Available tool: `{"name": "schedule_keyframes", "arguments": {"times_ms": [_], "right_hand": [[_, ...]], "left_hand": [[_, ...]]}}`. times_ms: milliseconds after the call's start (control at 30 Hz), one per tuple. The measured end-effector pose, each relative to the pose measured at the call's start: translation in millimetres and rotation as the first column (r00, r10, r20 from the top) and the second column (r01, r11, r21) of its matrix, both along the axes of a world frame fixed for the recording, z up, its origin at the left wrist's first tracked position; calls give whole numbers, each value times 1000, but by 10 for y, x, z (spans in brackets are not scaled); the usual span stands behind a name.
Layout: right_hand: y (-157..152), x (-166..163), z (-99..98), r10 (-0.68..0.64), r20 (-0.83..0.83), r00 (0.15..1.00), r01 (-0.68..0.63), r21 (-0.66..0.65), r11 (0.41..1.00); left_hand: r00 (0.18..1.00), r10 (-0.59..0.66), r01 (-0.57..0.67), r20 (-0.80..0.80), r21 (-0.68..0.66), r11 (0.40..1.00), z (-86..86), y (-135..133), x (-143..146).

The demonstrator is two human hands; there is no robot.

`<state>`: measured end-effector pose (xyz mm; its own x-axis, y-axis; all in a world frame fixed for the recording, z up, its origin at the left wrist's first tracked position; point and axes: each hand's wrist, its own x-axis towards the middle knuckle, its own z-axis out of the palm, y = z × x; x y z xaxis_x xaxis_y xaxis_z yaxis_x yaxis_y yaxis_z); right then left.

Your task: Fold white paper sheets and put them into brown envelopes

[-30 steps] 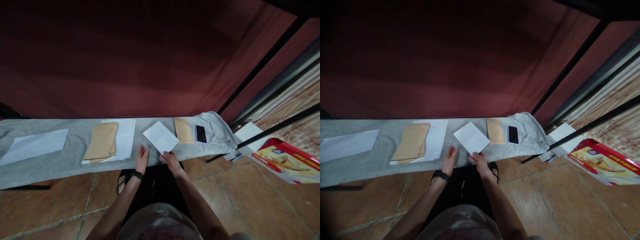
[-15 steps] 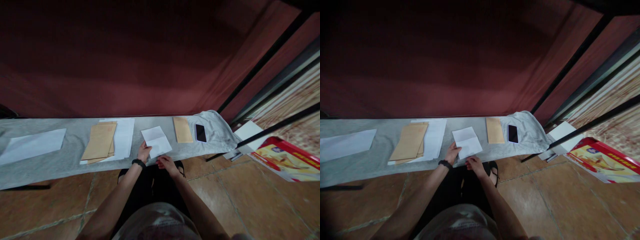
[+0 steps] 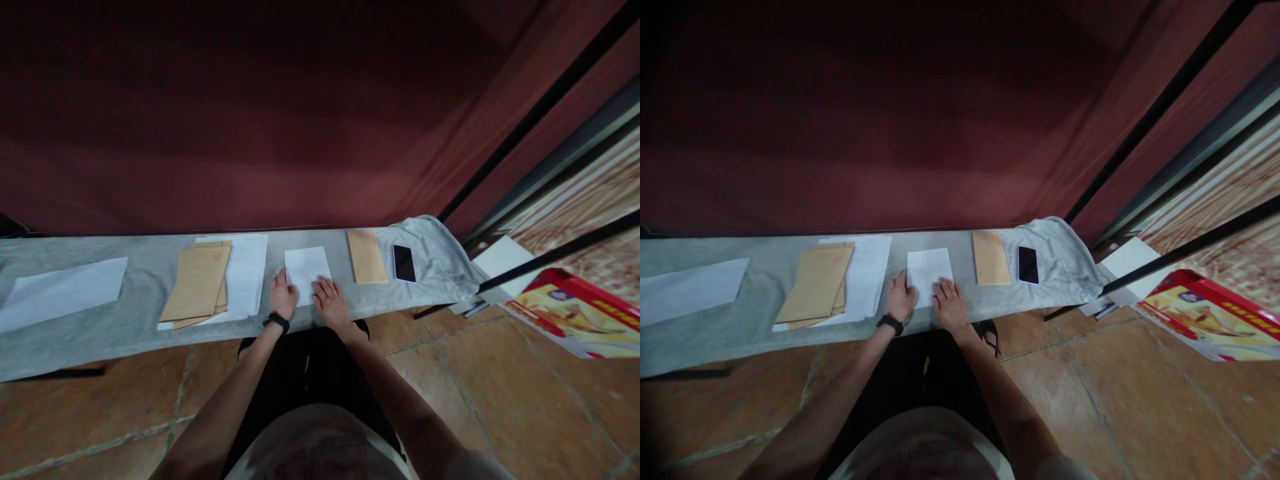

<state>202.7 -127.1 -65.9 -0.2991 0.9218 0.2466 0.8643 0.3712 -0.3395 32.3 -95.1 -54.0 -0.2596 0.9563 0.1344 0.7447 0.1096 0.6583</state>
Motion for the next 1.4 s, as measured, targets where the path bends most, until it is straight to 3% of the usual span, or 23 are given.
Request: {"name": "schedule_keyframes", "arguments": {"times_ms": [67,167,233,567,767,900,1067,1200,1400], "right_hand": [[-3,-36,-48,-3,51,999,3,-2,1000],[-17,-60,-93,-18,92,996,19,-6,1000],[-19,-51,-111,-31,102,994,31,-2,1000],[19,110,-235,-209,50,977,203,93,975],[56,161,-231,-278,-3,960,278,57,959],[340,77,-90,-191,-48,980,190,-17,982],[809,-135,25,15,-30,999,-18,-102,995],[996,-192,-41,-4,37,999,8,-106,994],[1151,-144,-137,-79,82,993,86,-83,993]], "left_hand": [[984,-103,111,-145,47,993,-58,-86,73],[913,-299,296,-279,-56,954,-161,-205,219],[879,-337,314,-339,-122,942,-217,-253,282],[879,-194,170,-435,-95,981,-309,-300,81],[899,-114,109,-424,-37,993,-279,-313,52],[892,-238,245,-385,-29,969,-151,-105,248],[863,-385,347,-326,-171,922,-111,355,403],[876,-353,305,-327,-190,933,-197,557,309],[894,-256,222,-367,-133,966,-253,609,196]]}}
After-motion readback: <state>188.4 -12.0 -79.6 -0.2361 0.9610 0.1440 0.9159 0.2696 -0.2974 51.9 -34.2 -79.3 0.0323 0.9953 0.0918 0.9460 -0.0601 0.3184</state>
